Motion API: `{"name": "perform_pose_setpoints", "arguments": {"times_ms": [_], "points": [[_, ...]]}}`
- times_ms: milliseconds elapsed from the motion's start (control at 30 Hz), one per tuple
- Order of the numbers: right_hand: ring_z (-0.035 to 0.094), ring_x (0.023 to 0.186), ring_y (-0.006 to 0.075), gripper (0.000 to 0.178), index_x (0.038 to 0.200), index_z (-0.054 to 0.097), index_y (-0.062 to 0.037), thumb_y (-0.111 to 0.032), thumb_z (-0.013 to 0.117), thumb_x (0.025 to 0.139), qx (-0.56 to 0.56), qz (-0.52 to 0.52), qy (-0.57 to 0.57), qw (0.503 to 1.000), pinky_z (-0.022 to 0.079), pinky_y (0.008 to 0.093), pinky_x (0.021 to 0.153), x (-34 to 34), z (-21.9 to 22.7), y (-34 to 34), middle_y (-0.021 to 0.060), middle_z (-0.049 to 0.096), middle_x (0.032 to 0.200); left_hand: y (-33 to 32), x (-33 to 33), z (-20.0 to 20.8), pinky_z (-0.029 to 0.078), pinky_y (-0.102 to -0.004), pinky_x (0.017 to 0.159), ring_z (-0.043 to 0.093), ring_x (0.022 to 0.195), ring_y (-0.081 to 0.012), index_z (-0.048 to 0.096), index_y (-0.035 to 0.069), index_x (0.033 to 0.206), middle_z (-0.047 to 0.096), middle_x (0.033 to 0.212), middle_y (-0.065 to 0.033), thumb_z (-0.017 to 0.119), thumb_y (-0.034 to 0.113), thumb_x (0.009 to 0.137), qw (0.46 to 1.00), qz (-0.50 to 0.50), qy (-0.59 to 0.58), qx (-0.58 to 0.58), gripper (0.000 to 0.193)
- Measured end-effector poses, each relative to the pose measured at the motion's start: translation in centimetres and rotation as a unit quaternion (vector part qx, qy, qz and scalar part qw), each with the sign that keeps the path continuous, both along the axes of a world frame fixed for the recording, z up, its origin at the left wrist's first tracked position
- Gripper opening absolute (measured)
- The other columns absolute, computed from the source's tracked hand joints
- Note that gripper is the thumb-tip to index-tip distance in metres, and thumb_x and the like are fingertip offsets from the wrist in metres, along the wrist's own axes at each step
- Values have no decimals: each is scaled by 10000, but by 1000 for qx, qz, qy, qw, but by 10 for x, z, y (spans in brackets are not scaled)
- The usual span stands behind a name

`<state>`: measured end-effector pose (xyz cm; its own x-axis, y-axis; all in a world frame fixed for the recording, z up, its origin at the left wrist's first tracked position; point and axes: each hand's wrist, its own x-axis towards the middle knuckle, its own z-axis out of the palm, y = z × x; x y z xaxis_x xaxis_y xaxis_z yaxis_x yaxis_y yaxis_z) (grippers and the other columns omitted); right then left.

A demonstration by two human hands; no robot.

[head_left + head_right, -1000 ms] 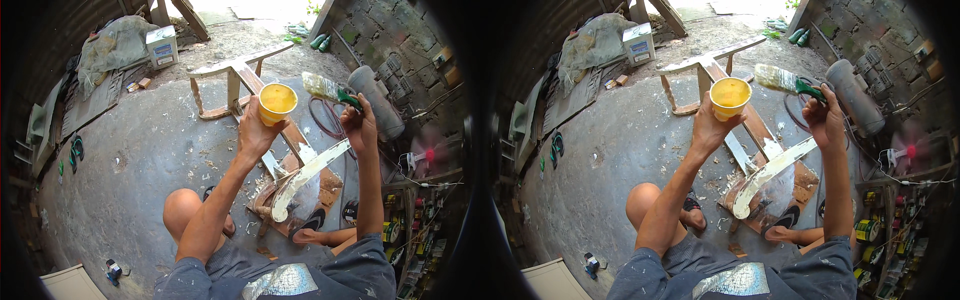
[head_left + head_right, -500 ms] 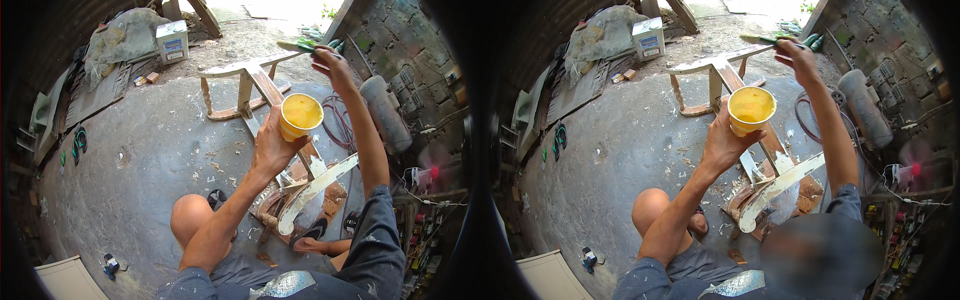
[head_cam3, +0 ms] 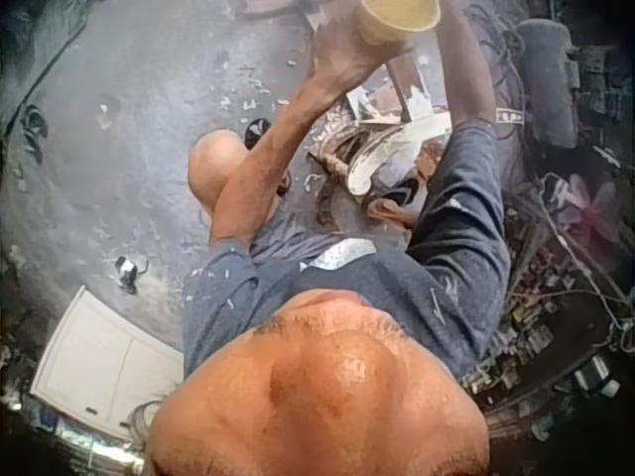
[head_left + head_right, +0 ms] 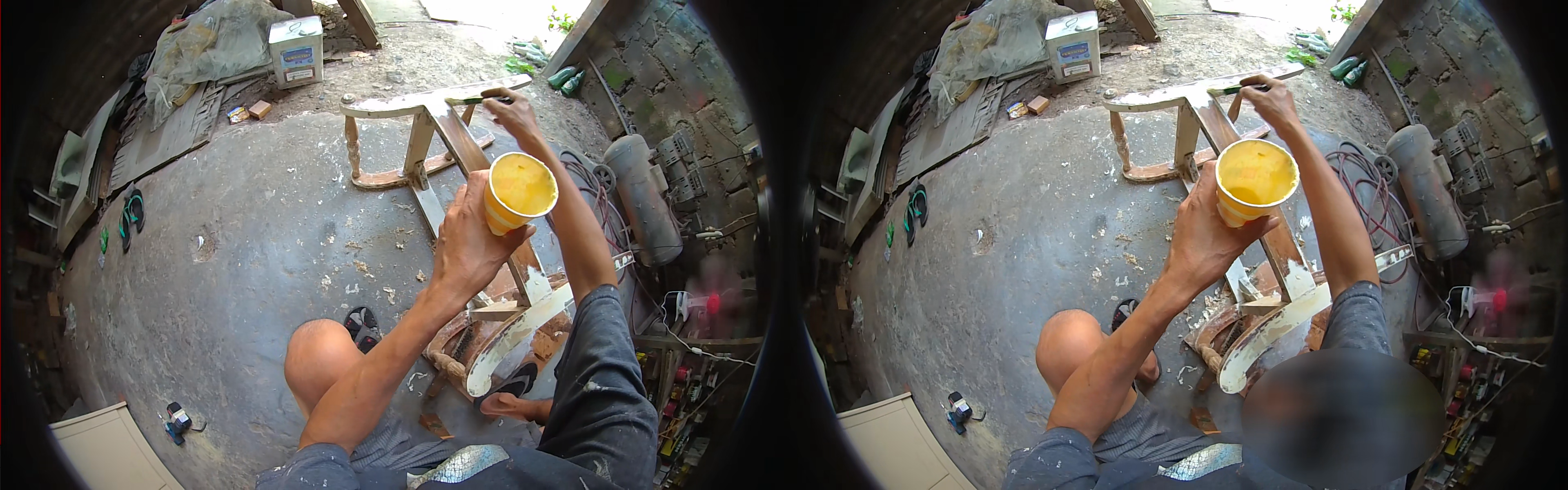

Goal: Applying a finish to a wooden chair with a brush and sanding it smooth in a workshop.

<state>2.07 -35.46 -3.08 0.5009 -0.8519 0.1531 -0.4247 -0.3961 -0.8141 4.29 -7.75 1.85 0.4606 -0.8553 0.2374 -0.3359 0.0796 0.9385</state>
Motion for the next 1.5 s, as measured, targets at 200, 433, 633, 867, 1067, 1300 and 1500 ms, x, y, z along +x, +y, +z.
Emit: {"name": "perform_pose_setpoints", "arguments": {"times_ms": [200, 433, 633, 867, 1067, 1300, 1500], "points": [[546, 627, 100, 274, 1015, 705, -141, -271, 665, 776, -18, 2, -18, 1000, 447, 265, 557, 16, 9, -3, 38, 621, 703, 0, 1, 1, 488, -427, 822, 594, 980, -352, 440, 34, 1140, 583, 1042, -159, 802, 293, 675, 1000, 4, 6, -2, 643], [638, 781, 148, 295, 1072, 680, -138, -270, 637, 811, -5, -14, 29, 999, 490, 287, 644, 28, 3, 6, 105, 691, 886, -1, -3, 2, 490, -426, 819, 597, 983, -351, 436, 30, 1141, 580, 1043, -157, 803, 295, 673, 1000, 9, 7, -6, 651], [603, 710, 127, 259, 1045, 681, -112, -232, 637, 819, 12, 21, 34, 999, 475, 273, 598, 22, 1, 7, 103, 660, 796, 1, 0, 3, 469, -479, 801, 572, 928, -397, 413, 44, 1093, 557, 967, -208, 773, 217, 681, 999, 11, 12, -38, 574], [571, 766, 129, 252, 1038, 683, -150, -190, 654, 791, 102, -55, -65, 991, 493, 273, 642, -30, -3, -25, 21, 626, 850, 2, 1, 3, 487, -436, 819, 591, 966, -367, 430, 31, 1129, 573, 1015, -168, 799, 283, 677, 1000, 13, -6, -24, 636], [565, 765, 110, 251, 1048, 680, -159, -196, 675, 800, 94, -40, -99, 990, 490, 268, 654, -12, -5, -15, 11, 614, 815, 1, -1, 4, 486, -435, 824, 594, 974, -358, 429, 32, 1155, 578, 1041, -167, 791, 280, 688, 1000, 9, -12, -20, 641], [556, 684, 88, 265, 1041, 683, -129, -171, 674, 779, 108, -92, -98, 985, 475, 239, 594, -16, -6, -25, 13, 625, 764, -2, -6, 4, 491, -424, 829, 600, 990, -349, 428, 36, 1166, 596, 1045, -171, 805, 262, 674, 1000, 4, -21, -10, 659], [549, 670, 82, 252, 1024, 687, -132, -179, 673, 777, 136, -29, -98, 985, 481, 233, 594, -10, -13, -16, -2, 599, 751, -4, -5, 3, 499, -381, 839, 622, 1017, -273, 454, 39, 1182, 632, 1068, -146, 807, 219, 687, 1000, -7, 5, -7, 634]]}}
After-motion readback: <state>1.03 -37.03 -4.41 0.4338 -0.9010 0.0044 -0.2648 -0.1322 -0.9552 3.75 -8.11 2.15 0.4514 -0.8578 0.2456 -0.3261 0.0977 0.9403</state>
